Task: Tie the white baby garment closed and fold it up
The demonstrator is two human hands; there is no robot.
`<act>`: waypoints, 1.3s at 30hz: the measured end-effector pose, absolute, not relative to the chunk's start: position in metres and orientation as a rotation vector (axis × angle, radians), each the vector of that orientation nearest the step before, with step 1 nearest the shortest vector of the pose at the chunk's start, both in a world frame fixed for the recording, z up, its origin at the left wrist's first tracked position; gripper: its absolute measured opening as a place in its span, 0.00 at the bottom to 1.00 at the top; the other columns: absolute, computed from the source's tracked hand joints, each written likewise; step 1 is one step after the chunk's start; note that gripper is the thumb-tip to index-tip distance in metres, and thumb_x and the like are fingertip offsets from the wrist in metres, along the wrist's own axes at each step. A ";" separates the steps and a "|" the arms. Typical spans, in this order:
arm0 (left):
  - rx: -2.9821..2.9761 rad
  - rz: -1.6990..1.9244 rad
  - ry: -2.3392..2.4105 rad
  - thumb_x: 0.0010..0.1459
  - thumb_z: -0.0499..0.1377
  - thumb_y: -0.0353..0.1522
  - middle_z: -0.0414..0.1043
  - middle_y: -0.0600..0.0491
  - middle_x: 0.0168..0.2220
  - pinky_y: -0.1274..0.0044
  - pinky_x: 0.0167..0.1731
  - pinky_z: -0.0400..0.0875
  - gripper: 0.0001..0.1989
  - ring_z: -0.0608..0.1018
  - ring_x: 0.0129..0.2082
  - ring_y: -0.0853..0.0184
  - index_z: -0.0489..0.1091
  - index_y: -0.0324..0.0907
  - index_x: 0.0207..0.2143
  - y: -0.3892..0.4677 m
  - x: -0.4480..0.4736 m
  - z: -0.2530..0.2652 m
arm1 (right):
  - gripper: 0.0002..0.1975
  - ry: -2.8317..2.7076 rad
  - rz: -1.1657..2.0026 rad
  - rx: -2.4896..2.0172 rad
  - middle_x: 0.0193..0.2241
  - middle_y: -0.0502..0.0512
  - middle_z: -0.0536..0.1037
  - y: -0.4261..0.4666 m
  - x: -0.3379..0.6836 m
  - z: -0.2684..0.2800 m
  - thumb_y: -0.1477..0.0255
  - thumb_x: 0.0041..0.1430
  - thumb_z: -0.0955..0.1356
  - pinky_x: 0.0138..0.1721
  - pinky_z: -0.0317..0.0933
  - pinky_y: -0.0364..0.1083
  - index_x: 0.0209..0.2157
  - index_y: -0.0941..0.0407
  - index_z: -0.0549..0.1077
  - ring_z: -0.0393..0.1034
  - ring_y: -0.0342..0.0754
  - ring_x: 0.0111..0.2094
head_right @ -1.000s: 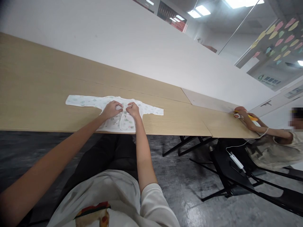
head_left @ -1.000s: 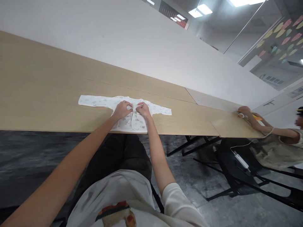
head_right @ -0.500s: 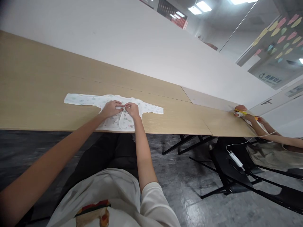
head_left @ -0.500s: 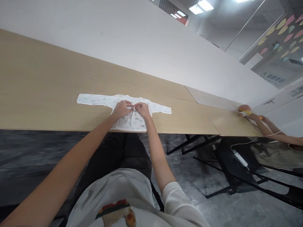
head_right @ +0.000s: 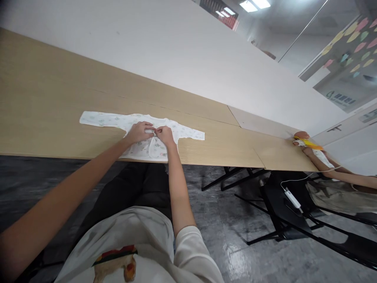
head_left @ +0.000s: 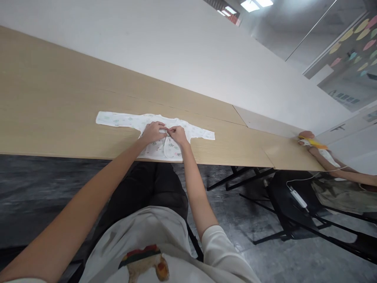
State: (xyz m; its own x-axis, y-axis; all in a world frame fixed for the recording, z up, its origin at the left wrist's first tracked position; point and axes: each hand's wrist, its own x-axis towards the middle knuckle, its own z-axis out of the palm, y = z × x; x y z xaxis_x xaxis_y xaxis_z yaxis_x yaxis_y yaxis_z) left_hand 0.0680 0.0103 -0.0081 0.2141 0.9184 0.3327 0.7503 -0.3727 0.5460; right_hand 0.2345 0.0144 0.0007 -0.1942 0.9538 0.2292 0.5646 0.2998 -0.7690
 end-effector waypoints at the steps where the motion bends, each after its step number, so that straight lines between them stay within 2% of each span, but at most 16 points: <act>1: 2.217 0.902 1.576 0.50 0.62 0.37 0.74 0.50 0.54 0.62 0.60 0.60 0.16 0.72 0.56 0.50 0.82 0.48 0.41 0.010 0.068 -0.008 | 0.06 -1.857 0.720 -1.358 0.24 0.50 0.77 0.015 0.235 0.001 0.76 0.55 0.69 0.37 0.63 0.43 0.25 0.58 0.77 0.72 0.45 0.30; 7: 2.246 0.906 1.594 0.51 0.60 0.36 0.75 0.49 0.54 0.63 0.60 0.61 0.17 0.73 0.55 0.52 0.81 0.46 0.43 0.012 0.068 -0.008 | 0.06 -1.788 0.791 -1.359 0.22 0.48 0.73 0.013 0.236 0.007 0.73 0.57 0.69 0.34 0.61 0.41 0.27 0.57 0.76 0.68 0.43 0.28; 11: 2.323 0.862 1.600 0.51 0.58 0.36 0.78 0.47 0.47 0.64 0.57 0.64 0.13 0.75 0.51 0.53 0.82 0.45 0.34 0.008 0.063 -0.001 | 0.06 -1.787 0.777 -1.381 0.21 0.45 0.70 -0.004 0.239 0.023 0.71 0.57 0.68 0.32 0.59 0.40 0.28 0.57 0.74 0.65 0.42 0.26; 14: 2.420 0.762 1.486 0.52 0.56 0.38 0.80 0.48 0.43 0.64 0.56 0.65 0.13 0.76 0.50 0.53 0.81 0.46 0.29 0.000 0.059 0.004 | 0.11 -1.867 0.781 -1.380 0.21 0.46 0.70 -0.020 0.239 0.030 0.67 0.56 0.71 0.31 0.59 0.40 0.24 0.56 0.71 0.65 0.42 0.26; 20: 2.336 0.833 1.286 0.52 0.53 0.40 0.80 0.49 0.43 0.66 0.55 0.67 0.17 0.77 0.48 0.56 0.81 0.47 0.33 -0.018 0.059 -0.002 | 0.15 -1.808 0.968 -1.389 0.18 0.45 0.68 -0.035 0.239 0.018 0.60 0.54 0.73 0.24 0.57 0.39 0.26 0.55 0.70 0.63 0.42 0.22; 24: 2.227 0.936 1.221 0.51 0.54 0.41 0.80 0.48 0.44 0.67 0.53 0.70 0.17 0.78 0.46 0.57 0.81 0.46 0.34 -0.023 0.059 -0.012 | 0.10 -1.708 1.027 -1.368 0.18 0.43 0.68 -0.034 0.240 0.007 0.66 0.51 0.74 0.21 0.55 0.38 0.30 0.55 0.71 0.62 0.40 0.20; 29: 2.220 0.981 1.229 0.50 0.58 0.45 0.80 0.47 0.41 0.65 0.53 0.70 0.16 0.78 0.45 0.55 0.81 0.47 0.32 -0.026 0.061 -0.012 | 0.05 -1.643 1.133 -1.330 0.16 0.41 0.67 -0.037 0.243 0.005 0.72 0.53 0.70 0.18 0.52 0.37 0.34 0.55 0.72 0.58 0.39 0.16; 33: 2.208 0.953 1.235 0.49 0.59 0.43 0.81 0.48 0.40 0.65 0.53 0.69 0.14 0.78 0.44 0.55 0.80 0.47 0.31 -0.031 0.061 -0.005 | 0.08 -1.611 1.115 -1.312 0.16 0.40 0.66 -0.039 0.245 0.004 0.78 0.51 0.66 0.18 0.54 0.37 0.35 0.55 0.72 0.59 0.38 0.16; 39: 2.103 0.964 1.260 0.50 0.59 0.44 0.81 0.50 0.39 0.68 0.51 0.71 0.14 0.79 0.42 0.57 0.79 0.46 0.31 -0.038 0.060 0.001 | 0.13 -1.567 1.142 -1.305 0.20 0.41 0.71 -0.038 0.246 0.003 0.80 0.48 0.66 0.18 0.57 0.36 0.37 0.55 0.73 0.61 0.36 0.15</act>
State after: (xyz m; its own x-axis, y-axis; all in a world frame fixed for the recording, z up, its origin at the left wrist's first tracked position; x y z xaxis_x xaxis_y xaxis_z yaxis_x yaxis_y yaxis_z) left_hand 0.0602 -0.0377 0.0006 0.3205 0.8934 0.3149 0.5380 -0.4453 0.7157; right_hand 0.2462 -0.0384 0.0030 -0.1653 0.9860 0.0212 0.2816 0.0678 -0.9571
